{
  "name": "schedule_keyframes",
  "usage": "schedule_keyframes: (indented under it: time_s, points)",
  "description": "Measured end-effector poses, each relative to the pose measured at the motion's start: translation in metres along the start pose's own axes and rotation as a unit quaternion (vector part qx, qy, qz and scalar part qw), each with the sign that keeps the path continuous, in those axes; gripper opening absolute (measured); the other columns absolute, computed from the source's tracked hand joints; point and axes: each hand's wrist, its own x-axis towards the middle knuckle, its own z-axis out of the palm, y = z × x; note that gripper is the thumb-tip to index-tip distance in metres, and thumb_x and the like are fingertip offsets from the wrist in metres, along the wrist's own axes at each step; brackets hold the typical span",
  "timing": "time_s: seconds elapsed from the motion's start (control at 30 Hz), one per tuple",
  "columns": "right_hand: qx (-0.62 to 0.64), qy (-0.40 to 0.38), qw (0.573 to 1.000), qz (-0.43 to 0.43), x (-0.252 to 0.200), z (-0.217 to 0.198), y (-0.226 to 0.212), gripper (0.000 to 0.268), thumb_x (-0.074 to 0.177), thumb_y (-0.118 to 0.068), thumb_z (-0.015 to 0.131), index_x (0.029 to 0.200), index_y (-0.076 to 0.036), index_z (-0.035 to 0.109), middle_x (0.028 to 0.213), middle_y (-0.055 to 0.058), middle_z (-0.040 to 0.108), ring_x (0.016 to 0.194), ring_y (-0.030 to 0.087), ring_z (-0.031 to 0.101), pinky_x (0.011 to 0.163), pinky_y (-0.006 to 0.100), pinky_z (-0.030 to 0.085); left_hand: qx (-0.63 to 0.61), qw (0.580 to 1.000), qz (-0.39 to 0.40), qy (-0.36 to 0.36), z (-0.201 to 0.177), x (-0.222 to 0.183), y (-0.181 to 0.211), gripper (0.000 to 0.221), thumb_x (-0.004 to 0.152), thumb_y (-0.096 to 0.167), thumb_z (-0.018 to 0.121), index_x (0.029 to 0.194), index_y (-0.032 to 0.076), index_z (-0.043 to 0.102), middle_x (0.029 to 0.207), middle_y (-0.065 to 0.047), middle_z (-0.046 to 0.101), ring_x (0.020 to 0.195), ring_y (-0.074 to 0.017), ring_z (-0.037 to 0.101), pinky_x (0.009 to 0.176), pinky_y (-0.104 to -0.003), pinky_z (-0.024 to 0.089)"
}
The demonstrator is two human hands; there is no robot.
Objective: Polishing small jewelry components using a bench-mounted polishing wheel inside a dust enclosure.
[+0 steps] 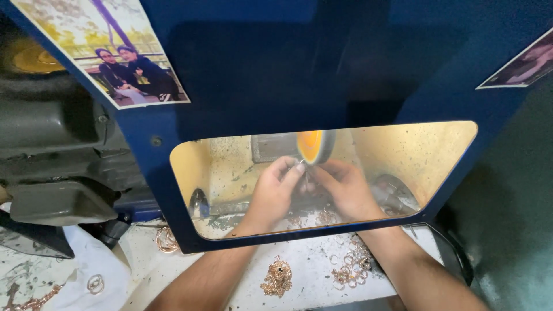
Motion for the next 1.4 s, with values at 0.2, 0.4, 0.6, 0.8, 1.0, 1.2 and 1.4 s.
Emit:
schedule_keyframes:
  time_s: [0.2, 0.4, 0.6, 0.8, 1.0, 1.2, 1.4]
  points:
    - [0.050, 0.023, 0.998, 0.009, -0.010, 0.017, -0.026, 0.033, 0.094, -0.022, 0.073, 0.107, 0.007, 0.074, 0.089, 0.020, 0.075, 0.086, 0.023, 0.072, 0.080, 0.046, 0.062, -0.026, 0.999, -0.030, 0.013, -0.003, -0.007, 0.013, 0.019, 0.101, 0.018, 0.061, 0.110, 0.003, 0.068, 0.088, -0.007, 0.069, 0.079, -0.0157, 0.068, 0.081, -0.034, 0.055]
    - [-0.058, -0.016, 0.994, -0.096, -0.002, -0.007, 0.002, 0.029, 0.088, -0.027, 0.079, 0.098, 0.001, 0.077, 0.086, 0.017, 0.078, 0.090, 0.021, 0.073, 0.083, 0.044, 0.061, -0.036, 0.998, -0.016, -0.038, -0.020, -0.002, -0.008, 0.014, 0.097, 0.021, 0.068, 0.101, 0.007, 0.069, 0.093, -0.007, 0.071, 0.083, -0.0179, 0.070, 0.080, -0.034, 0.056]
    - [-0.039, -0.056, 0.993, -0.096, 0.002, -0.010, 0.016, 0.032, 0.083, -0.024, 0.084, 0.107, -0.003, 0.077, 0.099, 0.013, 0.079, 0.099, 0.017, 0.068, 0.091, 0.044, 0.058, -0.133, 0.983, -0.095, -0.080, -0.022, 0.007, -0.031, 0.016, 0.092, 0.022, 0.074, 0.098, 0.007, 0.070, 0.079, -0.001, 0.066, 0.077, -0.0134, 0.068, 0.076, -0.028, 0.057]
    - [-0.013, -0.048, 0.991, -0.121, 0.014, -0.022, 0.043, 0.033, 0.080, -0.020, 0.086, 0.107, -0.004, 0.076, 0.103, 0.014, 0.080, 0.104, 0.022, 0.072, 0.095, 0.046, 0.056, -0.032, 0.995, -0.075, -0.055, -0.015, -0.003, -0.004, 0.024, 0.088, 0.023, 0.078, 0.104, 0.004, 0.074, 0.089, -0.008, 0.070, 0.087, -0.0171, 0.064, 0.082, -0.033, 0.053]
    - [-0.027, 0.004, 0.999, -0.025, 0.007, -0.018, 0.019, 0.028, 0.093, -0.024, 0.075, 0.110, -0.002, 0.075, 0.093, 0.015, 0.078, 0.086, 0.021, 0.075, 0.076, 0.042, 0.064, 0.120, 0.990, 0.068, -0.017, -0.013, -0.009, 0.009, 0.023, 0.089, 0.025, 0.081, 0.108, 0.012, 0.080, 0.100, -0.009, 0.081, 0.103, -0.0220, 0.074, 0.093, -0.040, 0.057]
    - [0.163, -0.005, 0.986, 0.044, -0.005, 0.001, -0.006, 0.018, 0.095, -0.011, 0.068, 0.099, 0.006, 0.068, 0.083, 0.012, 0.069, 0.076, 0.021, 0.072, 0.067, 0.034, 0.063, 0.104, 0.991, 0.065, 0.051, -0.005, -0.004, 0.007, 0.019, 0.095, 0.021, 0.073, 0.109, 0.009, 0.078, 0.097, -0.010, 0.081, 0.100, -0.0192, 0.074, 0.090, -0.039, 0.059]
    - [0.204, 0.008, 0.975, 0.093, -0.004, 0.008, -0.002, 0.023, 0.097, -0.014, 0.066, 0.106, 0.007, 0.066, 0.082, 0.008, 0.064, 0.078, 0.017, 0.069, 0.073, 0.031, 0.062, 0.022, 0.999, 0.012, 0.032, -0.005, 0.003, -0.006, 0.024, 0.099, 0.020, 0.067, 0.116, 0.004, 0.074, 0.095, -0.012, 0.078, 0.077, -0.0160, 0.073, 0.078, -0.034, 0.061]
